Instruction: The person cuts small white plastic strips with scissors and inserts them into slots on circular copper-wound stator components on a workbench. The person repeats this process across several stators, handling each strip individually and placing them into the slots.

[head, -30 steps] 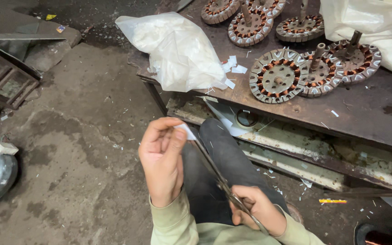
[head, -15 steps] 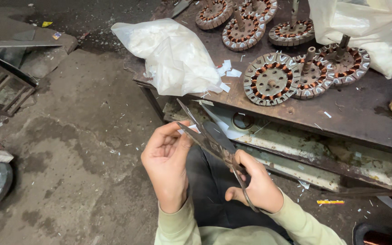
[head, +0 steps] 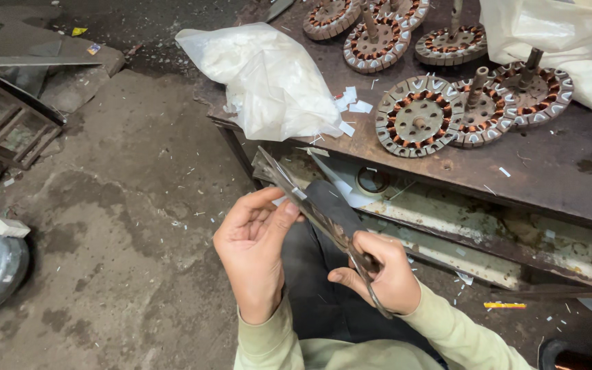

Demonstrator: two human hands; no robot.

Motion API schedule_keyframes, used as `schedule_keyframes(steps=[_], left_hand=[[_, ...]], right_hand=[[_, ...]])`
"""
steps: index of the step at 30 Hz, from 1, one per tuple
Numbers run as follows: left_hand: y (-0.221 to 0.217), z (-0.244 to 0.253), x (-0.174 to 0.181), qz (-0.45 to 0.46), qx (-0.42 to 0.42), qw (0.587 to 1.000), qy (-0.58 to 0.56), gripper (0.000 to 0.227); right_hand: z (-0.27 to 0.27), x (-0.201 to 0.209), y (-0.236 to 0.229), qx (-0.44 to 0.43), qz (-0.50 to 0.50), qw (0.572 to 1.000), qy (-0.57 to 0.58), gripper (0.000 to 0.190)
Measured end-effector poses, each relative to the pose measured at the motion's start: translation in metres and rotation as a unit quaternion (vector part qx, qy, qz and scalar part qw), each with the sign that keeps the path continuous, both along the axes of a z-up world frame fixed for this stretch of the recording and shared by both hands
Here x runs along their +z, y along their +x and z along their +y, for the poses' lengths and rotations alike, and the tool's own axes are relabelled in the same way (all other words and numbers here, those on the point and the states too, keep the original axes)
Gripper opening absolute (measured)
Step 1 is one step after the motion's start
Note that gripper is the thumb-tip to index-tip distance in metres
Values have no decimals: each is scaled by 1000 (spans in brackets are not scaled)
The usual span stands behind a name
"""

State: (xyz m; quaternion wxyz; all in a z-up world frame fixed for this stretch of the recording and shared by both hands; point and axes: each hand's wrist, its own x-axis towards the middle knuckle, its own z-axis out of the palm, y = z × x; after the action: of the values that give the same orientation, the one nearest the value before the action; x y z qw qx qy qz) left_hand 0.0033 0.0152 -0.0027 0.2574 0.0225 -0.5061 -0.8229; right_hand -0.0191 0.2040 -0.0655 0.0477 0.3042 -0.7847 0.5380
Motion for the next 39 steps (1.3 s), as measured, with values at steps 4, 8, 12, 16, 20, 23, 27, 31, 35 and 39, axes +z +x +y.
schedule_keyframes(steps=[4,8,12,16,20,23,27,31,35,39], left_hand=[[0,1,2,-12,19,1000,-8,23],[-2,-6,4,5,52,999,13,21],[1,-12,-3,-13,104,994,-36,21],[-4,-10,-16,-81,30,992,-87,18],[-17,1,-30,-130,-69,987,-56,18],[-25,17,-37,-98,-100,989,-51,16],[-29,39,-39,-80,-90,989,-83,13],[-26,52,-33,-77,-123,986,-76,14],[-23,59,-23,-73,-102,985,-118,15],[-23,67,-19,-48,-87,987,-130,19]], right_hand=[[0,-13,4,-10,-7,1000,-5,50],[5,-35,-3,3,-142,990,9,51],[18,-77,-29,-9,-103,974,200,58],[28,-115,-52,42,-113,899,421,54],[34,-109,-49,140,-64,889,431,46],[35,-68,-44,100,45,955,276,33],[19,-13,-27,-98,-156,976,-113,25],[14,17,-23,-93,-220,930,-280,20],[21,26,-24,-68,-270,907,-317,20],[29,23,-26,-76,-243,915,-314,19]])
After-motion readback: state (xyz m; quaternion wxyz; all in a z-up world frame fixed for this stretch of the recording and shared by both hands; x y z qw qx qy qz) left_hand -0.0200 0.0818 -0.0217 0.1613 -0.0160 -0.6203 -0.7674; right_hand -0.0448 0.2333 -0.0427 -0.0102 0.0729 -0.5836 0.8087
